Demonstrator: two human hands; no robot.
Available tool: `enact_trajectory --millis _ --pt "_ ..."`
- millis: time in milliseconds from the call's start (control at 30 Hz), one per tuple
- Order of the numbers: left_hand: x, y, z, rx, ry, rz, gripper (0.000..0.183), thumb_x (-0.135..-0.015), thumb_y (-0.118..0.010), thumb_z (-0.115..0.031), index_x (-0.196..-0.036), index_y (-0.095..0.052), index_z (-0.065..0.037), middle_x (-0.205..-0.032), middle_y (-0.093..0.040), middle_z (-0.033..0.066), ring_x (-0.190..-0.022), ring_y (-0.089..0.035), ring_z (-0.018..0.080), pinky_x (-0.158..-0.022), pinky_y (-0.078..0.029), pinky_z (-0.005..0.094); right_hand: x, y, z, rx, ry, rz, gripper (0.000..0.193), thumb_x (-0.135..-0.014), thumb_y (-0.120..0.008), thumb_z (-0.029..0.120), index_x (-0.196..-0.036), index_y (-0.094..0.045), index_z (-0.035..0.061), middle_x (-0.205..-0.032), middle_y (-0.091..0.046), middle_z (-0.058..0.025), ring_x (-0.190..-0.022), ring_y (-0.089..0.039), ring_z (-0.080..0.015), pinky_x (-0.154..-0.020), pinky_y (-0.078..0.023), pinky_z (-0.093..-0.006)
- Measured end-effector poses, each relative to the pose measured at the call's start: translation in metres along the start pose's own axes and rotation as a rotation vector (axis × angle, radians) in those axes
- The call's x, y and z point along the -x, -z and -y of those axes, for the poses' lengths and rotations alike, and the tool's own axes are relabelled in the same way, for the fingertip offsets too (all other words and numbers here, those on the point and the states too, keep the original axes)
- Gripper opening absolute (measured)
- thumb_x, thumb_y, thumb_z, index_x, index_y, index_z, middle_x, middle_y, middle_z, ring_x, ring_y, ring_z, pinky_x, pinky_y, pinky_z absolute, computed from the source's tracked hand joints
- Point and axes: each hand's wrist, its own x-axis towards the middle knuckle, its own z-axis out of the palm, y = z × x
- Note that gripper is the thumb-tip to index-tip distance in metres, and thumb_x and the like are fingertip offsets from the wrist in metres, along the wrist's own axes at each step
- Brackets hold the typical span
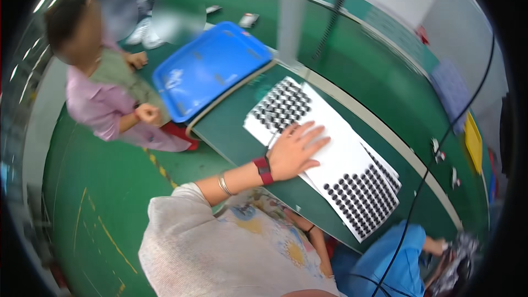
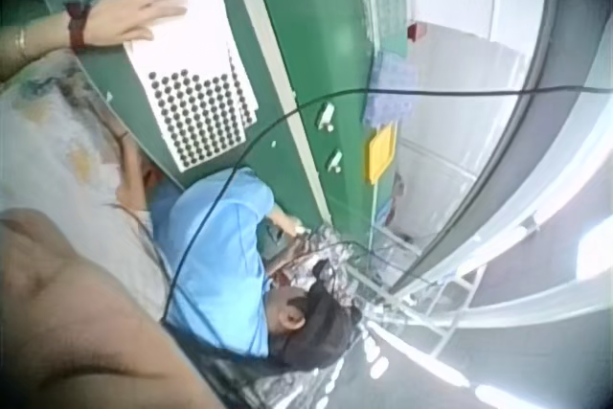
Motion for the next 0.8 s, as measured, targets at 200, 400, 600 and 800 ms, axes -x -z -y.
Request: enact_trajectory --millis 200,400,600,800 --pt "-0.034 -0.025 0.012 0.023 -0.107 0.167 0.063 -0.081 -0.050 -0.050 -0.136 -0.034 -0.022 -0.142 -0.026 0.0120 -0.130 -0.025 0.0327 -0.102 -0.020 0.0534 0.099 0.018 0.018 0.037 0.210 -0.121 0.046 -0.084 -0.058 0.018 -0.127 -0.046 0.0094 -0.112 -0.057 -0.0172 -0.095 -0.057 -0.0288 -0.082 -0.044 -0.0353" --pt "-0.040 -0.019 0.020 0.032 -0.009 0.163 0.057 -0.081 -0.052 -0.048 -0.131 -0.043 -0.022 -0.140 -0.031 0.0125 -0.128 -0.030 0.0341 -0.101 -0.020 0.0552 0.135 0.163 0.099 -0.063 0.378 -0.169 0.045 -0.083 -0.059 0.016 -0.124 -0.049 0.0021 -0.116 -0.057 -0.0161 -0.101 -0.059 -0.0265 -0.087 -0.044 -0.0315" --pt "-0.050 -0.022 0.003 0.076 -0.030 0.216 0.056 -0.080 -0.055 -0.043 -0.130 -0.045 -0.021 -0.140 -0.031 0.0123 -0.129 -0.028 0.0341 -0.103 -0.017 0.0542 0.075 0.361 -0.004 0.653 -0.100 -1.511 0.053 -0.078 -0.065 0.028 -0.123 -0.047 0.0059 -0.126 -0.046 -0.0188 -0.116 -0.045 -0.0310 -0.094 -0.037 -0.0361" --pt "-0.052 -0.021 0.002 0.027 0.019 0.216 0.055 -0.083 -0.051 -0.038 -0.132 -0.042 -0.017 -0.141 -0.029 0.0137 -0.131 -0.025 0.0354 -0.103 -0.014 0.0550 0.051 0.452 -0.055 0.134 -1.049 -1.525 0.047 -0.073 -0.064 0.043 -0.107 -0.060 0.0111 -0.109 -0.060 -0.0132 -0.098 -0.058 -0.0315 -0.084 -0.047 -0.0424"
